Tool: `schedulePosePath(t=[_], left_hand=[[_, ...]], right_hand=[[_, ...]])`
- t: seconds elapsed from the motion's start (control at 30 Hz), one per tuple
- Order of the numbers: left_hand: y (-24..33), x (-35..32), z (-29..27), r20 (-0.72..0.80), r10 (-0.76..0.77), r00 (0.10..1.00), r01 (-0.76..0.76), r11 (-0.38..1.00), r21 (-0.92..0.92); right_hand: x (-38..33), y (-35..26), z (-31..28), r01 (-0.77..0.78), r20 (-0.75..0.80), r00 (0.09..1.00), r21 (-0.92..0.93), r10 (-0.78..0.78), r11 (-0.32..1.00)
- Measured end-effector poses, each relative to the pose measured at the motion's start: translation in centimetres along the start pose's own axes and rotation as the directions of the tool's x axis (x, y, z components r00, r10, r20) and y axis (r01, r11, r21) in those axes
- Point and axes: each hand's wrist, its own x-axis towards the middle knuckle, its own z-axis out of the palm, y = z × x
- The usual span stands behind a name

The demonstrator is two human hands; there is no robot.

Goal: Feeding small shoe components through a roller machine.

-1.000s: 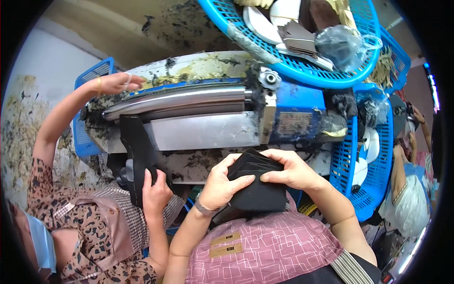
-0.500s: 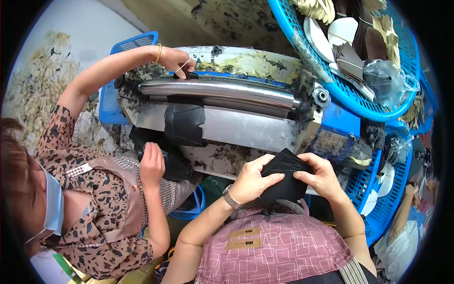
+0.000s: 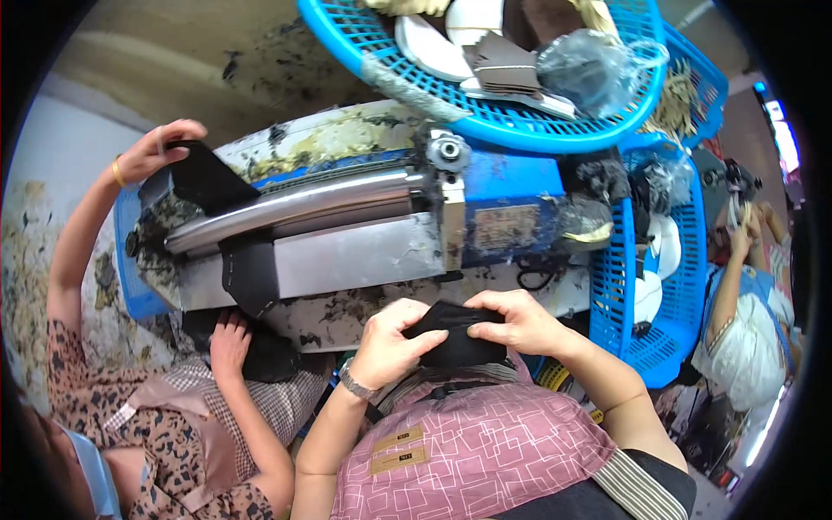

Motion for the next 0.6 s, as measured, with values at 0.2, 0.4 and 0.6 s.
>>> schedulePosePath(t=[0.2,0.4,0.6], left_hand=[[-0.6,-0.9,2.7,0.214,0.124,0.969,-0.193,0.919,0.344],[-3.0,-2.2,5.1,0.479,-0.160,0.863,0.087,0.981,0.171],[-4.7,-4.1,4.5,0.558,-0.071,0.827,-0.038,0.983,0.181]], right_hand=[[-2.0,2.2,3.6,0.221,-0.010,0.974,-0.136,-0.225,0.966],[-4.2,11.5,5.3,-0.154,-0.378,0.909,0.078,0.173,0.985],[-0.4,18.0,8.4,-0.030,-0.482,0.837,-0.513,-0.258,0.858]])
